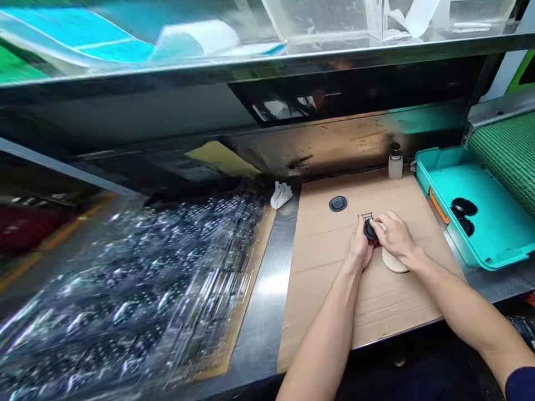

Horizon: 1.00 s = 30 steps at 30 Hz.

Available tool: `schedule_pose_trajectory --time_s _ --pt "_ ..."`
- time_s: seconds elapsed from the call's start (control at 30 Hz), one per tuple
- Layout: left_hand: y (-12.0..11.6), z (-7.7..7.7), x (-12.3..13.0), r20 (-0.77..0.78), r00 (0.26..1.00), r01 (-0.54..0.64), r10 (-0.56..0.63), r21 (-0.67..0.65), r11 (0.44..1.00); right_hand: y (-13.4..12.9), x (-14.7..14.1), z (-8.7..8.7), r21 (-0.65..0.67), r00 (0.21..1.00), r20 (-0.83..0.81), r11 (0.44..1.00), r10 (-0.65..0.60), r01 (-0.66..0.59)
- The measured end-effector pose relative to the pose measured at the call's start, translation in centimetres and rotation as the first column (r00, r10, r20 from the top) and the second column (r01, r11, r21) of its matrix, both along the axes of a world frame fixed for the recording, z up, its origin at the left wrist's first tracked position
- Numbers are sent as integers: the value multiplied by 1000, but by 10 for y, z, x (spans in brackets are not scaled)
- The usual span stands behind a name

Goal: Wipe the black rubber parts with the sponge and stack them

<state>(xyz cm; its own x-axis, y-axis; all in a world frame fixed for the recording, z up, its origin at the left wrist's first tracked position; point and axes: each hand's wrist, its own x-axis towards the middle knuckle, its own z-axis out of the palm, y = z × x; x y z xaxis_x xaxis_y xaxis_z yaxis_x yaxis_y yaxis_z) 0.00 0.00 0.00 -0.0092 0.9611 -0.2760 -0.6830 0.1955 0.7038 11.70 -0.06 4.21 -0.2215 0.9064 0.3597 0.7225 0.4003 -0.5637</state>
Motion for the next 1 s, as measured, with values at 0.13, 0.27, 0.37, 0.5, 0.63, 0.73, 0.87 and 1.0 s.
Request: schedule_pose_trajectory --time_s 0.13,0.27,0.37,0.5,0.63,0.73,0.87,1.0 --pt "-1 2 2 -4 998 -64 65 23 998 -12 -6 -2 25 989 -50 990 140 -139" --pt "-1 4 4 -50 998 -38 38 13 999 -9 8 -2 46 959 25 958 283 -284" --pt "-1 4 7 -140 986 -87 91 31 996 -4 13 -1 48 988 65 989 140 -143" --pt "-2 1 7 -195 969 -135 151 95 986 -5 7 1 10 968 29 969 248 -248" --pt "-1 -1 8 -265 948 -154 174 93 984 -8 3 0 7 993 43 994 112 -112" --pt "-1 0 9 -255 945 -179 205 120 976 -10 2 -1 30 991 25 991 133 -133" --pt "-1 1 10 -259 948 -164 183 92 982 -11 3 0 -45 996 -32 995 87 -88" --pt "-3 -4 11 -315 929 -152 196 159 976 -10 -2 1 14 952 -227 978 204 -206"
